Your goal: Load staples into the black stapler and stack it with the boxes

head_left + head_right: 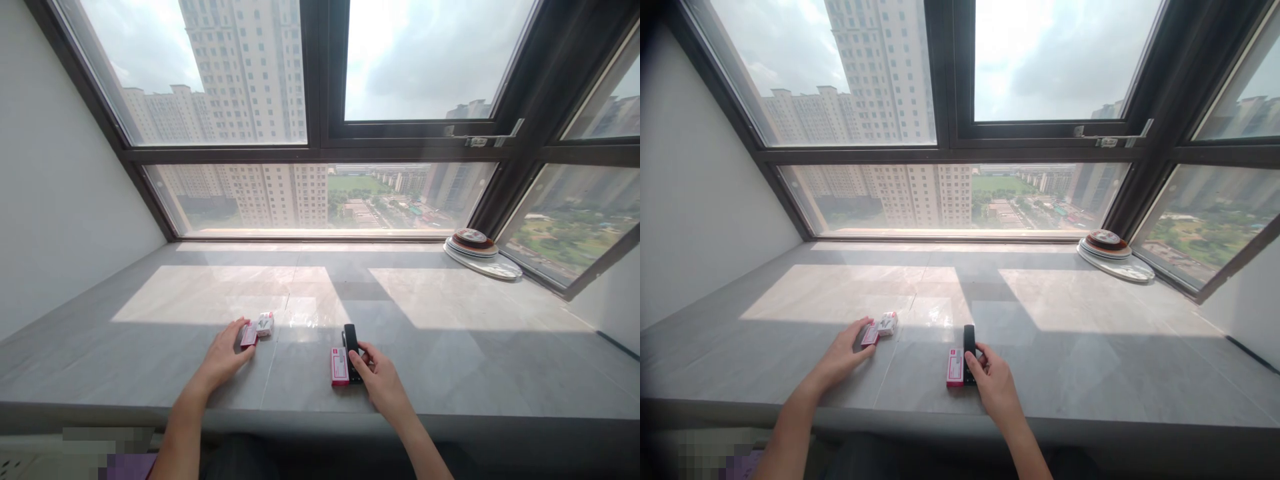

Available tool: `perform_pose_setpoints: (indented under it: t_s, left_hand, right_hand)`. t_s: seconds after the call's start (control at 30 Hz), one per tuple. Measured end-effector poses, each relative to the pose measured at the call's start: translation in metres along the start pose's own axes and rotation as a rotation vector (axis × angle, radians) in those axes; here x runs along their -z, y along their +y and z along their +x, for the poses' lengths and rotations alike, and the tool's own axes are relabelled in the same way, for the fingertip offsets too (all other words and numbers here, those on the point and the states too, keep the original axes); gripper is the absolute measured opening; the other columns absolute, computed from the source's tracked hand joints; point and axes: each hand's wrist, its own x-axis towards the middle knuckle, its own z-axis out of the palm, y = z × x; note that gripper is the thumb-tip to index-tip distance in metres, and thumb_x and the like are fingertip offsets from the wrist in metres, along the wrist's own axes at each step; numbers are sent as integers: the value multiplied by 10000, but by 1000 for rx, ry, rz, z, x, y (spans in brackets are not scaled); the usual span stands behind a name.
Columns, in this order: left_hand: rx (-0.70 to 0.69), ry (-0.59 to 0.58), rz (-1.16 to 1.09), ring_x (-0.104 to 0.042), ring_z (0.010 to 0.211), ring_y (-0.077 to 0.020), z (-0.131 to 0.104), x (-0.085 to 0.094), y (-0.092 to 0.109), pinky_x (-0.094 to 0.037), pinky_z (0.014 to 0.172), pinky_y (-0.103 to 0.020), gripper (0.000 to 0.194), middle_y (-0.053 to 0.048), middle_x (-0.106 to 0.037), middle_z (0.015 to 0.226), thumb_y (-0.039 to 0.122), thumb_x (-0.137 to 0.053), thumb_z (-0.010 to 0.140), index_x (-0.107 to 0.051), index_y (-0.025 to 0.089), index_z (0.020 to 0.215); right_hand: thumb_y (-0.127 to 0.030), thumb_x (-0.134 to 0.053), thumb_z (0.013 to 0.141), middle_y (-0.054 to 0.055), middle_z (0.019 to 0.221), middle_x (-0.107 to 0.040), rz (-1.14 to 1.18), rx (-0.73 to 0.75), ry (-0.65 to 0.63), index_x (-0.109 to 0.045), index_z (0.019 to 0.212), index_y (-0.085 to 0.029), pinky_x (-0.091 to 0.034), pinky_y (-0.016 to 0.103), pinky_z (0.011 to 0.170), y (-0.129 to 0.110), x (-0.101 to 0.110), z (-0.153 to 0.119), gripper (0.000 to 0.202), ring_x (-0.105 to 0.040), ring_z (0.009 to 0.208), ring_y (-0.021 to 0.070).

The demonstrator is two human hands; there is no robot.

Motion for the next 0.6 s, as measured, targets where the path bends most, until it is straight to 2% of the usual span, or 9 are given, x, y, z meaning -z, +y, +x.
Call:
perform_pose_setpoints:
  t_s: [0.1, 0.17, 0.23, 0.3, 0.37, 0.43, 0.5, 0.6]
  left_hand:
    - [-48, -22, -65, -488, 1342, -307, -25, 5, 13, -381, 1145, -438, 618, -67, -560, 1432, 505, -722, 736, -574, 263, 1285]
    - [-49, -24, -135, -559, 1249, -305, -40, 5, 37, -440, 1082, -446, 557, -63, -626, 1314, 520, -756, 720, -599, 267, 1190]
    - [-56, -39, -238, -604, 1175, -286, -50, -1, 72, -480, 1021, -431, 513, -54, -652, 1240, 527, -754, 742, -591, 270, 1154]
    - [-125, -73, -337, -627, 1124, -263, -55, -13, 112, -493, 987, -401, 504, -49, -661, 1197, 507, -767, 751, -586, 271, 1158]
    - [-201, -113, -392, -631, 1103, -259, -56, -27, 150, -493, 966, -385, 534, -47, -667, 1158, 461, -806, 723, -593, 277, 1177]
    - [-255, -178, -429, -631, 1091, -263, -53, -42, 179, -495, 941, -377, 592, -46, -667, 1152, 448, -841, 690, -600, 295, 1208]
    - [-286, -233, -450, -633, 1066, -264, -51, -53, 196, -500, 919, -375, 631, -40, -671, 1137, 463, -866, 666, -609, 310, 1222]
    - [-325, -247, -447, -619, 1076, -274, -50, -63, 205, -500, 933, -389, 691, -46, -664, 1148, 509, -884, 644, -612, 315, 1249]
  right_hand:
    - [-671, -529, 905, -2, 717, -554, -10, -16, -2, -677, 1219, -184, -383, 251, 501, -2, 0, -1, 598, -513, 565, 147]
    - [-671, -525, 908, 0, 716, -557, -20, -20, -6, -677, 1224, -182, -384, 252, 505, -3, 1, -2, 602, -520, 572, 151]
    - [-677, -523, 906, 1, 710, -555, -28, -18, -6, -677, 1232, -177, -389, 254, 511, -3, 1, -3, 616, -526, 578, 156]
    - [-684, -521, 901, 3, 708, -562, -34, -16, 4, -673, 1243, -169, -397, 258, 522, -4, 1, -4, 637, -534, 588, 161]
    - [-685, -522, 899, 7, 710, -575, -43, -7, 15, -672, 1250, -160, -408, 261, 541, -4, 1, -4, 649, -545, 605, 167]
    - [-682, -525, 897, 9, 706, -584, -57, 6, 20, -680, 1238, -157, -417, 263, 562, -4, 1, -3, 645, -553, 624, 173]
    - [-674, -525, 900, 12, 704, -591, -69, 18, 14, -691, 1221, -162, -422, 263, 581, -4, 1, -2, 627, -561, 641, 178]
    - [-670, -521, 903, 17, 711, -603, -67, 21, 10, -697, 1216, -167, -426, 267, 591, -5, 2, -2, 617, -567, 647, 181]
